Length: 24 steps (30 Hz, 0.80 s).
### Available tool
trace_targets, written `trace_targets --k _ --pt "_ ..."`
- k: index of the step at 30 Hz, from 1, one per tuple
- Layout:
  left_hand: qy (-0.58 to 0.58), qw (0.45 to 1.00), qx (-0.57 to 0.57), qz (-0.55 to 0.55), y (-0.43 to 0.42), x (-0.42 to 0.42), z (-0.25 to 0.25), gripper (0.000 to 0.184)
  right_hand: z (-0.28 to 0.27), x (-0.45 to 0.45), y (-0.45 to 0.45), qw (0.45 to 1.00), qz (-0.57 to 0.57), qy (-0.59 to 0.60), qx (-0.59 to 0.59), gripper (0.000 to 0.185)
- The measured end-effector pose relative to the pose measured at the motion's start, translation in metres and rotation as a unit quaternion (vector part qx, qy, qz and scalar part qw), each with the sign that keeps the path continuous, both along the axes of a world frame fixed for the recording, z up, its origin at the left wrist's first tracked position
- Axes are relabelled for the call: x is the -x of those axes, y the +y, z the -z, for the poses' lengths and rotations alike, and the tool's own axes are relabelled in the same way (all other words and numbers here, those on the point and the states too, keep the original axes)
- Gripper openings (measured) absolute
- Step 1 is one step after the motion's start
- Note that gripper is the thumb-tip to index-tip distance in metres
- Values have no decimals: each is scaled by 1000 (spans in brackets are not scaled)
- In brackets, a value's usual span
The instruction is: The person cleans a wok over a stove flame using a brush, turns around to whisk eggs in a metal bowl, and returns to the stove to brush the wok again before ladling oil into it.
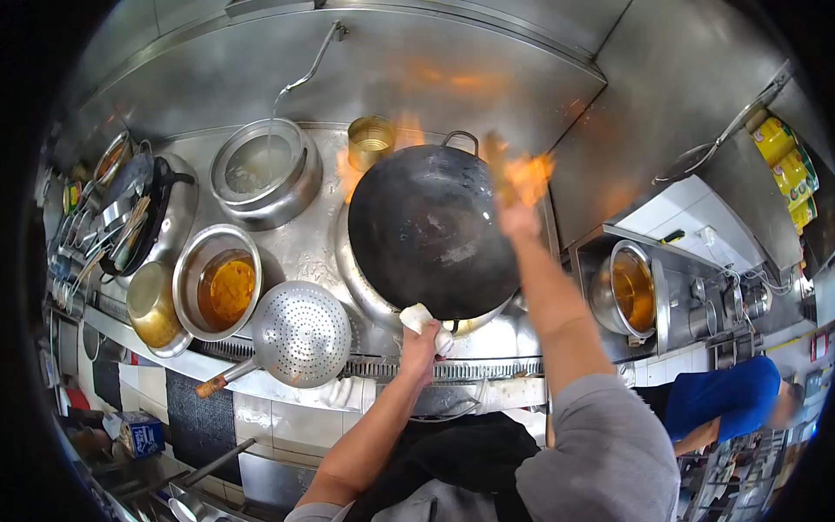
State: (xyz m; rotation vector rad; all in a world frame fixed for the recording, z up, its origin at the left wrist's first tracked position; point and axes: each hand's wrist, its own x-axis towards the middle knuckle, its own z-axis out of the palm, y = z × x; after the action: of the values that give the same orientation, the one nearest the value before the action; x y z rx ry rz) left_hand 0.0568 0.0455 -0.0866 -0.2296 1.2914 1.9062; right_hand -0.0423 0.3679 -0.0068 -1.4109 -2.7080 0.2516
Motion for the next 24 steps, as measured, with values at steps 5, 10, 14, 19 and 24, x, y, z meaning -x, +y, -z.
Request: trace_targets --k 5,10,14,19,24 --pt "43 996 17 73 -28 8 -3 34 13 -41 -164 907 -265 -42 325 58" --pt "135 986 -10 93 -135 -11 7 52 -53 -93 3 920 -212 -329 -14 49" --pt "313 918 193 147 -191 -26 30 63 -64 -42 50 990 39 97 -95 59" --pt "436 795 388 168 -185 -52 72 60 121 17 -32 977 -211 3 26 56" --pt "442 753 462 155 -189 -55 59 58 28 -64 -130 861 -434 -68 257 63"
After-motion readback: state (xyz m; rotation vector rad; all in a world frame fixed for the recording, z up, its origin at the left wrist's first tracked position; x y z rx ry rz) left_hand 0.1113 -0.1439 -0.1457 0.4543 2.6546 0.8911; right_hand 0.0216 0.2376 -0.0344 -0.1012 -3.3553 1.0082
